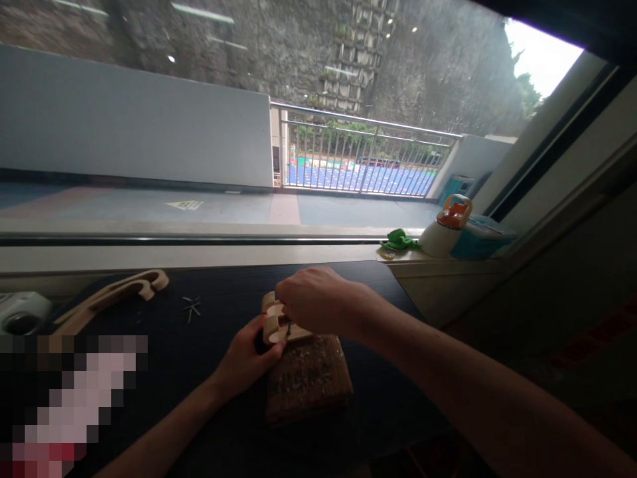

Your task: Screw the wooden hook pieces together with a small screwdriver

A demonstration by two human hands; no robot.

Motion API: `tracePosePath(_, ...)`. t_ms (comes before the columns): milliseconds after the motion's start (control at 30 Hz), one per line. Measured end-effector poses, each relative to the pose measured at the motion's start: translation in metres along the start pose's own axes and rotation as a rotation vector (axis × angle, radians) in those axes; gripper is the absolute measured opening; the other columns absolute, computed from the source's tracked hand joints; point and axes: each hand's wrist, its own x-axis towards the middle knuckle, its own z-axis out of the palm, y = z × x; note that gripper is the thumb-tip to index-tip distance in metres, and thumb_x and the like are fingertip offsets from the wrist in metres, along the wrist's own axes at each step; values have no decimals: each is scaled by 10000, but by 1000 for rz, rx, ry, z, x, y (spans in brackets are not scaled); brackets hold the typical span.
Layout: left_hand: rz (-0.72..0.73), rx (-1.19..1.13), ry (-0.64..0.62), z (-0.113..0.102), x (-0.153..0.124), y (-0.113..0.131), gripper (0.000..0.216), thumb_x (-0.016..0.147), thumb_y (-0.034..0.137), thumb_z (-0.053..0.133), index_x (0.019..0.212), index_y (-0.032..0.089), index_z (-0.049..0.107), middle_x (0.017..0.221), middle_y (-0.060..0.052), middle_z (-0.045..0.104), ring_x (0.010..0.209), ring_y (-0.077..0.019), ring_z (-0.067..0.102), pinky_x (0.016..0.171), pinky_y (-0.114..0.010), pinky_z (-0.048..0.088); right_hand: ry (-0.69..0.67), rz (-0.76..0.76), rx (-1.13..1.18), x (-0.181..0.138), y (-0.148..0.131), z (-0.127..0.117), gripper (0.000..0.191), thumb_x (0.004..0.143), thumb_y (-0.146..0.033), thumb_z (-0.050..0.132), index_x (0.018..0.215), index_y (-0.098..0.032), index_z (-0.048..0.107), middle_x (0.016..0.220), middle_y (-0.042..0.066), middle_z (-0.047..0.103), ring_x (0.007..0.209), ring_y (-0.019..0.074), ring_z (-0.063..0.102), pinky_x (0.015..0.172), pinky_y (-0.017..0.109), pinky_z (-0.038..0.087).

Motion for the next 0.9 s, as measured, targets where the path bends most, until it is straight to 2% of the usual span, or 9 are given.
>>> tracePosePath(100,2,-12,-6,0,0,0,239,732,284,542,950,185,537,894,-21,613,811,-171,570,765,-289,441,20,17,0,3,1,2,254,866,-259,413,790,-136,622,688,60,643,615,145,563,514,261,278)
tracePosePath(233,-15,1,-11,0,-1,0,199,727,288,543,894,179,536,853,-20,606,770,-166,560,758,-296,441,38,35,-19,3,0,2,277,868,-276,395,788,-138,622,682,68,642,606,150,564,509,263,273)
tracePosePath(433,-11,0,-4,0,-1,1,205,721,289,547,894,180,532,861,-22,606,771,-166,555,741,-289,441,22,3,18,-2,0,-5,178,815,-264,461,824,-172,613,683,35,630,618,146,552,506,256,263)
tracePosePath(667,13,-13,10,0,-1,1,197,722,285,546,890,184,532,859,-19,607,777,-165,559,732,-276,445,11,-22,19,3,5,-1,231,838,-245,417,801,-146,622,701,57,645,614,137,550,515,253,283)
tracePosePath(900,13,-18,2,0,1,1,189,725,280,545,891,190,532,854,-15,604,771,-163,559,724,-270,445,29,24,-14,5,-1,-1,251,844,-261,414,794,-137,627,704,78,656,637,164,586,531,256,318)
